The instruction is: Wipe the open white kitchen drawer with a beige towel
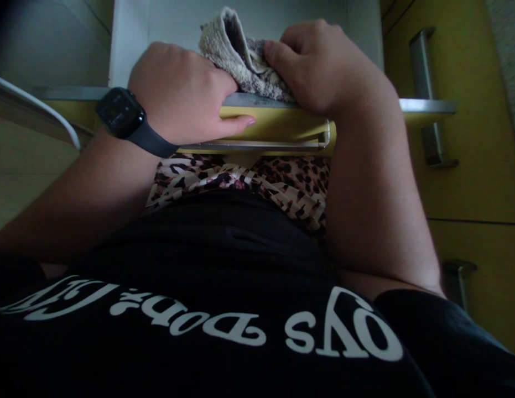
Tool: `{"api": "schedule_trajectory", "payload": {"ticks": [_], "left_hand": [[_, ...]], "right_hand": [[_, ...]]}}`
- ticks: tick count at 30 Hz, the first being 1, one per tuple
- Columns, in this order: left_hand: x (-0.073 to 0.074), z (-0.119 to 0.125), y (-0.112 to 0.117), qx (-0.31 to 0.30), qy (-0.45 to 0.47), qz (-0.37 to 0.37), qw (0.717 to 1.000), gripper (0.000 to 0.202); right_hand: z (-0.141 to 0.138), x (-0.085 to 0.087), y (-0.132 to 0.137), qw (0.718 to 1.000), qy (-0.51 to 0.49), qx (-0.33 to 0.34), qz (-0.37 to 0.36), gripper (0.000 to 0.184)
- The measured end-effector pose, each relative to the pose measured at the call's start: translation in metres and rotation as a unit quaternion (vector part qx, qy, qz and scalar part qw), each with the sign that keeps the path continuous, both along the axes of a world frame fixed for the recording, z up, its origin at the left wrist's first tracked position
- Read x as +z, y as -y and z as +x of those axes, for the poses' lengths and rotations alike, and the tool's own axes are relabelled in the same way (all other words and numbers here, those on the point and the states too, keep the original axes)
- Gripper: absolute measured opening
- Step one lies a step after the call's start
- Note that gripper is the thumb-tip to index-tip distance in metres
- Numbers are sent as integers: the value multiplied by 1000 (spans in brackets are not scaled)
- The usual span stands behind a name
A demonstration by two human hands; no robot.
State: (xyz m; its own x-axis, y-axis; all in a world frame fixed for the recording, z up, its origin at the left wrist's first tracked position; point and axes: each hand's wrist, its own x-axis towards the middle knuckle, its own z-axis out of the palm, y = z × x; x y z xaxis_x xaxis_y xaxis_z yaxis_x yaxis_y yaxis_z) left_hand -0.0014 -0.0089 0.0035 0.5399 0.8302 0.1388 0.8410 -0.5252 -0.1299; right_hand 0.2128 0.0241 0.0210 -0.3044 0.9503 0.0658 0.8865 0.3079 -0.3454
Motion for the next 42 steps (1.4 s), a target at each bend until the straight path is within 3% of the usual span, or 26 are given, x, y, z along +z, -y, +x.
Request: {"api": "schedule_trajectory", "payload": {"ticks": [42], "left_hand": [[4, 2, 0, -6, 20, -24, 999, 75]], "right_hand": [[2, -1, 0, 1000, 2, 16, 7, 44]]}}
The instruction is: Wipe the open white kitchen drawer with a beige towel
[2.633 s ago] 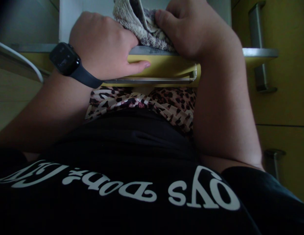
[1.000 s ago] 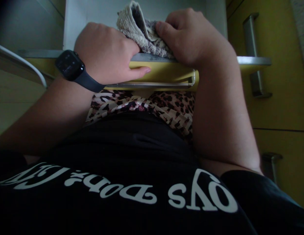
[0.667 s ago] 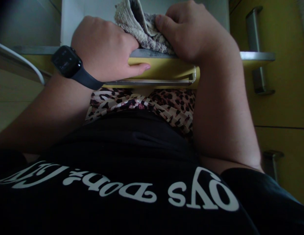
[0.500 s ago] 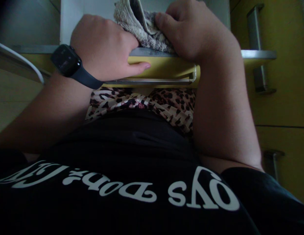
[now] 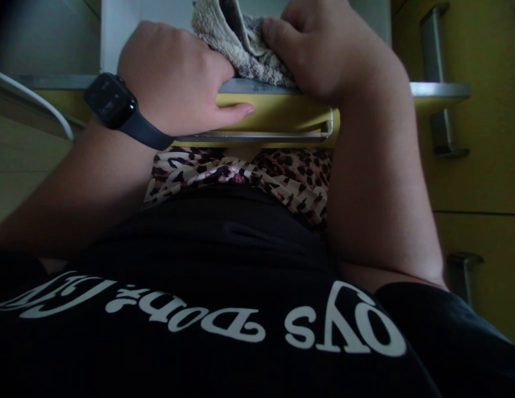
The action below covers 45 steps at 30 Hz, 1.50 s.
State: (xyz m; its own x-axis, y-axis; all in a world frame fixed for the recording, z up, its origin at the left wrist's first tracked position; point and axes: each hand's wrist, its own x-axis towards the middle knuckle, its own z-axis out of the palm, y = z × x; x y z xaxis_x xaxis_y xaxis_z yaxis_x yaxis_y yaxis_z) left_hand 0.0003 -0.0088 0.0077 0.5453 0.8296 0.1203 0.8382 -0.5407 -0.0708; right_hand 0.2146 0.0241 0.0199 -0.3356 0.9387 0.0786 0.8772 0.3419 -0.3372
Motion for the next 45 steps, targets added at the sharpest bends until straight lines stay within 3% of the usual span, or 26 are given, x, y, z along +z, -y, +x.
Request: {"api": "schedule_trajectory", "payload": {"ticks": [45], "left_hand": [[-2, -1, 1, 0, -14, 18, 1000, 73]], "right_hand": [[0, 1, -1, 1000, -6, -5, -8, 41]]}}
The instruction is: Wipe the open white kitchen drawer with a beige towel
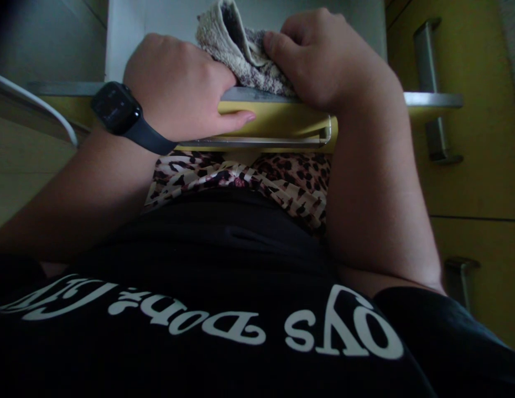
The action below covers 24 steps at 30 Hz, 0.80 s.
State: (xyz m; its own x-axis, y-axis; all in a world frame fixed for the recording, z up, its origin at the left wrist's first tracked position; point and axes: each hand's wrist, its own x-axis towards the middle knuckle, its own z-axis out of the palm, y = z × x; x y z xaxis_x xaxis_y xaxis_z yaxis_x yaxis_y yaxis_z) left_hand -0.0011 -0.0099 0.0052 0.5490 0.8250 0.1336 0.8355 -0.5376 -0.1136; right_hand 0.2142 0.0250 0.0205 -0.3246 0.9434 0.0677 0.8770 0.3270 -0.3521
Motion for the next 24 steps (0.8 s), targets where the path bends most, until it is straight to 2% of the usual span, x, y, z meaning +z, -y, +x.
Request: {"api": "schedule_trajectory", "payload": {"ticks": [24], "left_hand": [[1, 0, -2, 5, 7, -17, 1000, 75]], "right_hand": [[2, 0, 0, 1000, 5, 2, 11, 42]]}}
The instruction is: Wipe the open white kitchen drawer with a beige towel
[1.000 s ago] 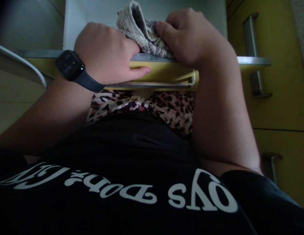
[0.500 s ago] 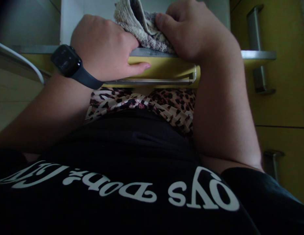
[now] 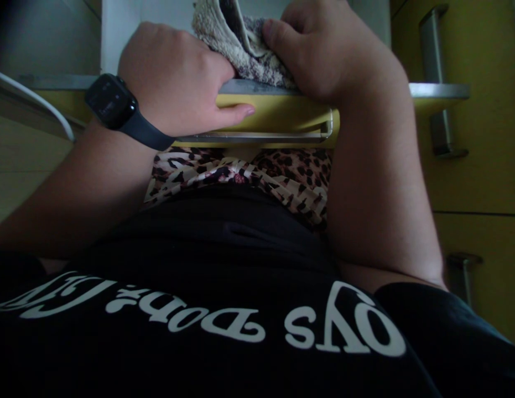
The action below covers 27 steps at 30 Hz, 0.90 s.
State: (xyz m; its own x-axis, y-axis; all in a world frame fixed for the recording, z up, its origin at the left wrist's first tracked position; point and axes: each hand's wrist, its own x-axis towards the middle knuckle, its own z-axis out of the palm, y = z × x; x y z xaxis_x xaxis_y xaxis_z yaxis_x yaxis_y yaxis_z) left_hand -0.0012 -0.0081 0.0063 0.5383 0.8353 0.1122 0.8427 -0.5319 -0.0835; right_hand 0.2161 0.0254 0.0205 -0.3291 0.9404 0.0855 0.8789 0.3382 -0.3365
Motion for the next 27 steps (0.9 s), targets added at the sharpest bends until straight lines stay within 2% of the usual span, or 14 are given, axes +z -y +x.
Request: {"api": "schedule_trajectory", "payload": {"ticks": [27], "left_hand": [[-1, 0, 2, -2, -4, 18, 1000, 72]], "right_hand": [[-3, 1, 2, 1000, -6, -15, -11, 41]]}}
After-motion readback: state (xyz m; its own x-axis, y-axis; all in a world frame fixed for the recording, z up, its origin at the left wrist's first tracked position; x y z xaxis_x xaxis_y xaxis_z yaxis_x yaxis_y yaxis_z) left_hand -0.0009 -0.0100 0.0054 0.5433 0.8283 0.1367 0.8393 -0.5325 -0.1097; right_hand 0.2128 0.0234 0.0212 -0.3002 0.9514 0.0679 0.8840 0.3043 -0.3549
